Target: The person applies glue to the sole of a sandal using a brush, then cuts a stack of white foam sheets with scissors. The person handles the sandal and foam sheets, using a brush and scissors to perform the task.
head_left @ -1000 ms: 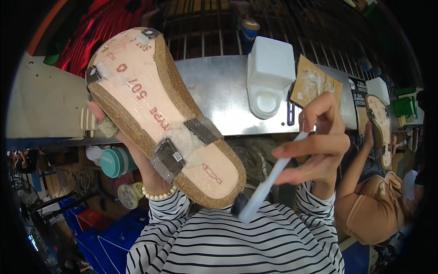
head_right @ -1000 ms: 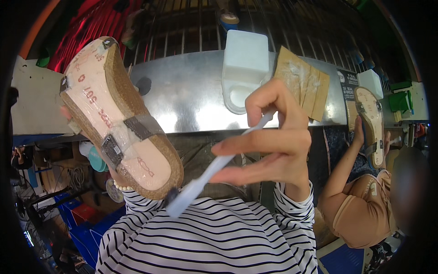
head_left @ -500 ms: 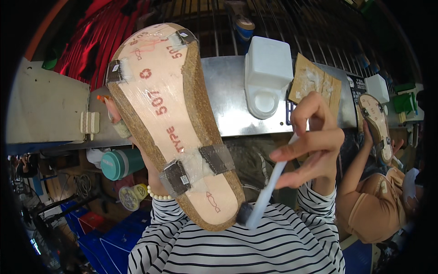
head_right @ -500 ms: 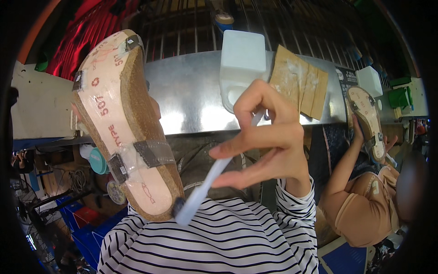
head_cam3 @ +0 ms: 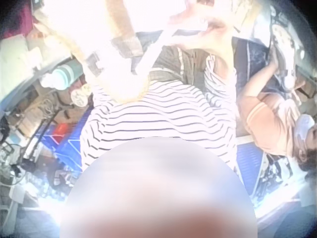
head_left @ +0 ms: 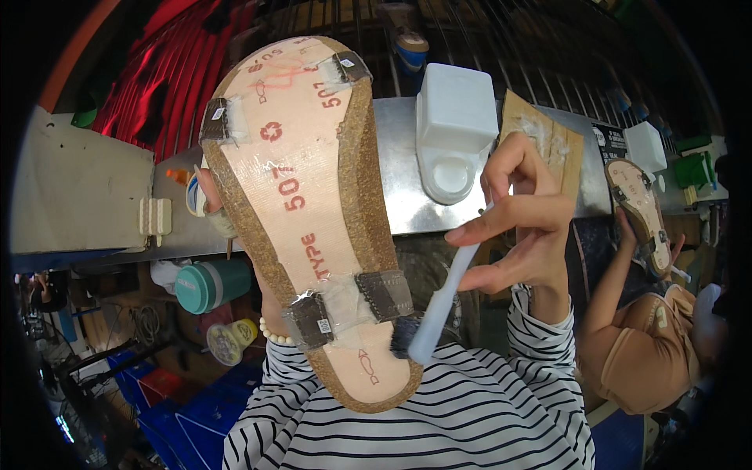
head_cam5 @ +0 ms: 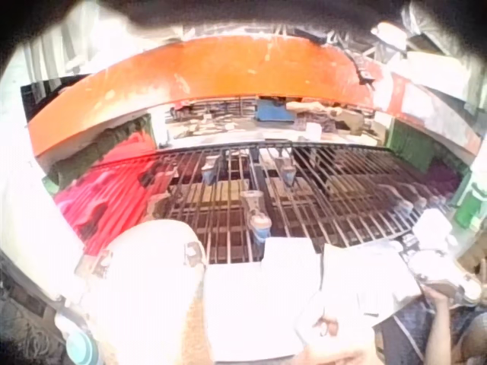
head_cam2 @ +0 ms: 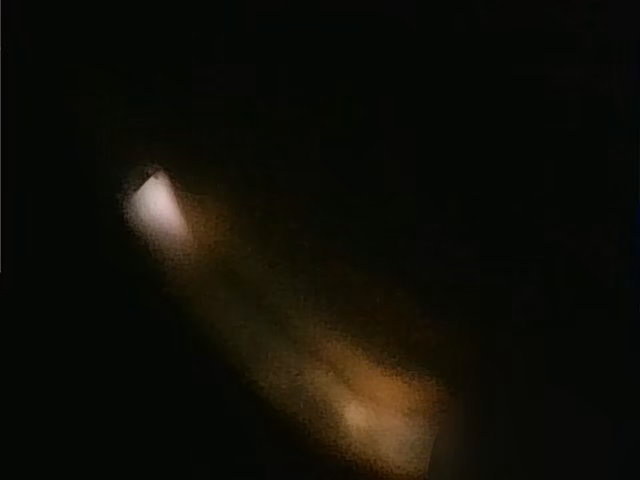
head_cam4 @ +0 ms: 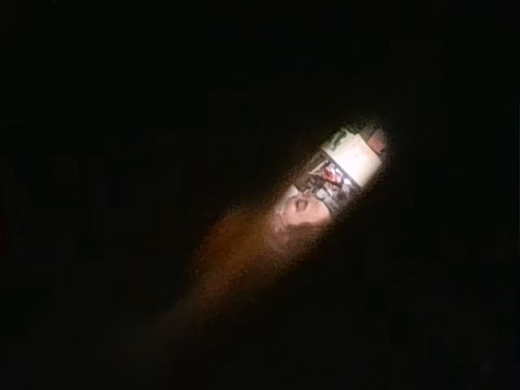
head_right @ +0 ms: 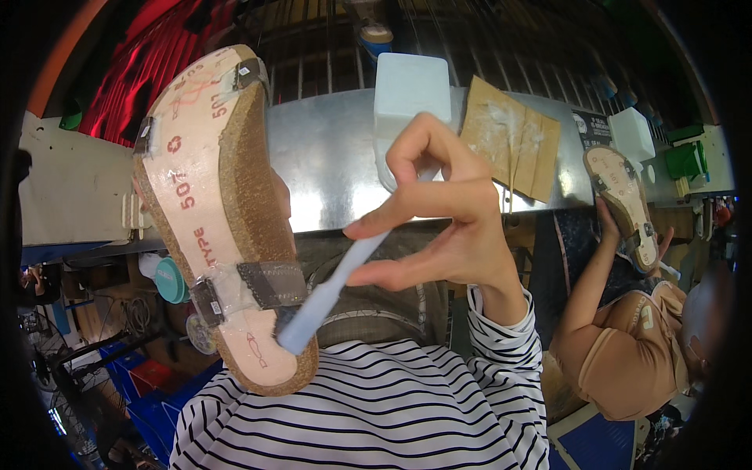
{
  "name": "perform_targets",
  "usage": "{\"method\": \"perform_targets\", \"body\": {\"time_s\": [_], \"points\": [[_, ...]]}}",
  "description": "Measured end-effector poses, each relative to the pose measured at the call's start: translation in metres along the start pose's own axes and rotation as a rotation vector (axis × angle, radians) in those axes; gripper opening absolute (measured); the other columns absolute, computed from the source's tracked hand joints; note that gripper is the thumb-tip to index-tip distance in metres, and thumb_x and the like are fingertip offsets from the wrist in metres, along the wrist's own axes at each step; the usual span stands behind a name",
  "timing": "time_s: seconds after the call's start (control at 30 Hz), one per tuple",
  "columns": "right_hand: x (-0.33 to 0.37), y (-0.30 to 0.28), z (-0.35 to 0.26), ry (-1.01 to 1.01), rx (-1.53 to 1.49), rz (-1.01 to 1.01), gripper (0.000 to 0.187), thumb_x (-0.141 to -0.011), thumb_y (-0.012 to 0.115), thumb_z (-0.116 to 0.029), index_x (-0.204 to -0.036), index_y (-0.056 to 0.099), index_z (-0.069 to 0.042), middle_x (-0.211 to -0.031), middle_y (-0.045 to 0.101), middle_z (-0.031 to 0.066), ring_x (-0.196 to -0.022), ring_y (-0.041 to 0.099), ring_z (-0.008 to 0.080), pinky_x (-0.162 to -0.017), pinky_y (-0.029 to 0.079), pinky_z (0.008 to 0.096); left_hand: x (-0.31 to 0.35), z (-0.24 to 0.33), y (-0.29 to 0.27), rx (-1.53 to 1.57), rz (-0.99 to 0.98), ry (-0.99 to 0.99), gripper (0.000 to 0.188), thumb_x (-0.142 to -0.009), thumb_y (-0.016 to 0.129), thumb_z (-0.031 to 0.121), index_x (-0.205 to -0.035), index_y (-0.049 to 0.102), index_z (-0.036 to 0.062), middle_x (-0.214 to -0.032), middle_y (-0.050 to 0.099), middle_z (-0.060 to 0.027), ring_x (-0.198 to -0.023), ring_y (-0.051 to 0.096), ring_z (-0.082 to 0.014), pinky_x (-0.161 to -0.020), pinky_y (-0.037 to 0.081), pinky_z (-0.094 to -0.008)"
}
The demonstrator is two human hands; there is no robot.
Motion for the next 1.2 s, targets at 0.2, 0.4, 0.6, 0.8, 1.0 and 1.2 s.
{"method": "perform_targets", "body": {"time_s": [0.2,0.4,0.6,0.8,1.0,1.2], "points": [[0.005,0.000,-0.002,-0.026,-0.060,-0.004,0.043,-0.038,0.092,-0.024,-0.078,0.080,-0.012,-0.081,0.037,-0.0019,-0.074,0.044,0.0131,-0.062,0.031,0.0245,0.012,0.008,0.004,-0.011,-0.042,0.030,0.116,-0.063,0.079,0.065,-0.151,0.025,0.0117,-0.153,0.032,-0.0132,-0.141,0.031,-0.0324,-0.118,0.020,-0.0571],[0.019,-0.010,0.017,0.112,-0.047,-0.101,0.038,-0.044,0.092,-0.020,-0.079,0.079,-0.011,-0.083,0.038,-0.0017,-0.078,0.044,0.0126,-0.065,0.034,0.0258,0.004,0.016,0.010,0.008,-0.048,0.111,0.117,-0.061,0.080,0.064,-0.150,0.027,0.0106,-0.152,0.034,-0.0139,-0.141,0.032,-0.0329,-0.117,0.019,-0.0585],[0.049,-0.045,0.052,0.328,0.535,0.202,0.021,-0.062,0.086,-0.019,-0.080,0.078,-0.010,-0.082,0.048,0.0007,-0.076,0.049,0.0154,-0.069,0.034,0.0295,-0.044,0.053,0.028,0.124,0.042,0.352,0.117,-0.059,0.082,0.063,-0.150,0.030,0.0095,-0.151,0.036,-0.0146,-0.141,0.033,-0.0335,-0.117,0.018,-0.0598],[0.061,-0.041,0.080,0.363,1.011,0.106,0.024,-0.064,0.085,-0.029,-0.077,0.076,-0.011,-0.083,0.051,0.0023,-0.074,0.049,0.0192,-0.073,0.033,0.0343,-0.078,0.094,0.030,0.798,-0.632,0.363,0.119,-0.057,0.087,0.055,-0.149,0.031,0.0055,-0.153,0.035,-0.0152,-0.142,0.030,-0.0342,-0.117,0.018,-0.0598],[0.080,-0.033,0.083,0.349,1.026,0.210,0.024,-0.065,0.086,-0.028,-0.077,0.075,-0.009,-0.083,0.050,0.0044,-0.071,0.050,0.0193,-0.067,0.034,0.0342,-0.079,0.069,0.017,0.187,-0.163,0.421,0.112,-0.062,0.085,0.049,-0.150,0.030,0.0064,-0.154,0.031,-0.0161,-0.142,0.029,-0.0376,-0.115,0.022,-0.0668],[0.089,-0.025,0.068,0.462,0.732,0.433,0.017,-0.076,0.081,-0.018,-0.077,0.074,-0.002,-0.078,0.049,0.0046,-0.060,0.050,0.0161,-0.052,0.037,0.0285,-0.061,0.037,0.027,0.298,-0.146,0.398,0.083,-0.081,0.072,0.019,-0.149,0.028,0.0035,-0.152,0.033,-0.0206,-0.139,0.033,-0.0398,-0.116,0.023,-0.0600]]}}
Point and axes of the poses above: each hand's wrist, its own x-axis away from the middle knuckle, its own y-axis out of the palm, z = x × y, the point moved 1 cm from there along -x, towards the middle knuckle
